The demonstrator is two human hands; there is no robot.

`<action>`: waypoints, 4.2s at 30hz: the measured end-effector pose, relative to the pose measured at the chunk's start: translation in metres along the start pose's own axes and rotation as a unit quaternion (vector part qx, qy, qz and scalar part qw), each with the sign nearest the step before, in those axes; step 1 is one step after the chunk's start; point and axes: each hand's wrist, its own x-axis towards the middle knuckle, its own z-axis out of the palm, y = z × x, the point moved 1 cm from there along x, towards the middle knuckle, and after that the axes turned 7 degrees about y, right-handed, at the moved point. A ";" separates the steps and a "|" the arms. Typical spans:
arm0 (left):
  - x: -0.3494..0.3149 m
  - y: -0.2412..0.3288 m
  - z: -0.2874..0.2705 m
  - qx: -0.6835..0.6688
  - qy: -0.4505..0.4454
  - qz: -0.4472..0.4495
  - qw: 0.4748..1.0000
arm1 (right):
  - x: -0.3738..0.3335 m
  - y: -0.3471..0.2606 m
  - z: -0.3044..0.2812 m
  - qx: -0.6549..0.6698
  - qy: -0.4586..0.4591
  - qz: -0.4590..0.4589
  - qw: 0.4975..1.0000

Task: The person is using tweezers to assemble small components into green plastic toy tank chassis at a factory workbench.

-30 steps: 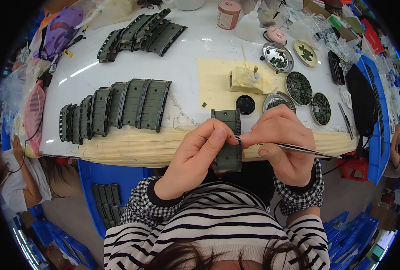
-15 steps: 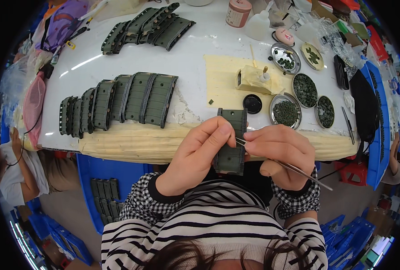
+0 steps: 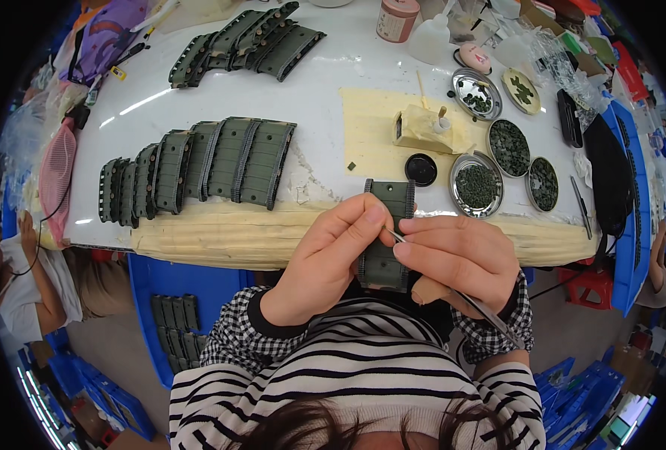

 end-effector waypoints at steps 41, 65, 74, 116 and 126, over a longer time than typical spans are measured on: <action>-0.017 0.011 -0.011 -0.184 0.062 0.029 0.981 | -0.022 0.050 0.009 -0.075 0.141 0.244 0.956; -0.012 0.007 -0.010 -0.233 0.131 0.005 0.964 | -0.008 0.000 0.009 0.142 0.115 0.193 0.964; -0.010 0.006 -0.009 -0.231 0.130 0.001 0.964 | -0.009 0.001 0.012 0.146 0.122 0.198 0.962; -0.007 0.004 -0.010 -0.219 0.144 -0.016 0.965 | -0.007 0.003 0.012 0.087 0.091 0.149 0.981; -0.008 0.002 -0.014 -0.268 0.095 -0.007 0.959 | -0.012 0.002 0.015 0.089 0.110 0.136 0.981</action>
